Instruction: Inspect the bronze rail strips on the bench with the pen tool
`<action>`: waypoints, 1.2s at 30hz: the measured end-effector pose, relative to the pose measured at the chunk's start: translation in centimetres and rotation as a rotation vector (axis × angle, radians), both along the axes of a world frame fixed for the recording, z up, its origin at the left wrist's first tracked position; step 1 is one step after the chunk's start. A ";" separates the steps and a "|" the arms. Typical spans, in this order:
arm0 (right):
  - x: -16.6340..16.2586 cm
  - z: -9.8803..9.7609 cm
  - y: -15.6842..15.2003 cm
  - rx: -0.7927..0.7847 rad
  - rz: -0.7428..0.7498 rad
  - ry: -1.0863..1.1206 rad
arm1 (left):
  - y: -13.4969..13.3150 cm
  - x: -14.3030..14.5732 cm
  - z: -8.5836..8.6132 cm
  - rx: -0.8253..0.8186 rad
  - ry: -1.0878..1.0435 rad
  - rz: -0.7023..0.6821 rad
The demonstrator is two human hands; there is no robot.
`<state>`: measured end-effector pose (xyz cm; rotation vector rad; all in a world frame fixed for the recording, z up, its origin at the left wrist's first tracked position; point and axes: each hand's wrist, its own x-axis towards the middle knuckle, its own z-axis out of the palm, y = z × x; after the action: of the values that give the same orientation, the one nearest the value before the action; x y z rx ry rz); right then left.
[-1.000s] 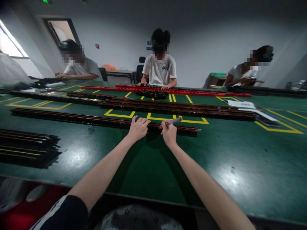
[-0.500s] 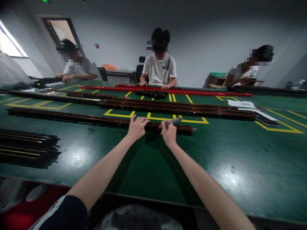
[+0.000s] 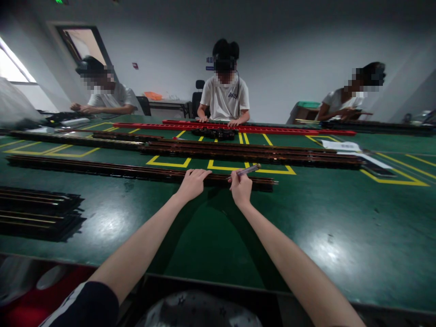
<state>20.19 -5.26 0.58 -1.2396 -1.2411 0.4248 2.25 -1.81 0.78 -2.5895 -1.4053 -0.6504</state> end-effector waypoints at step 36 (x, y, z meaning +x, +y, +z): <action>0.4 0.3 -0.1 -0.041 -0.040 0.011 | -0.1 -0.1 0.0 -0.013 -0.026 -0.021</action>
<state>20.54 -5.38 0.83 -1.2935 -1.2013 0.4296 2.17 -1.91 0.81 -2.6189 -1.3956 -0.6827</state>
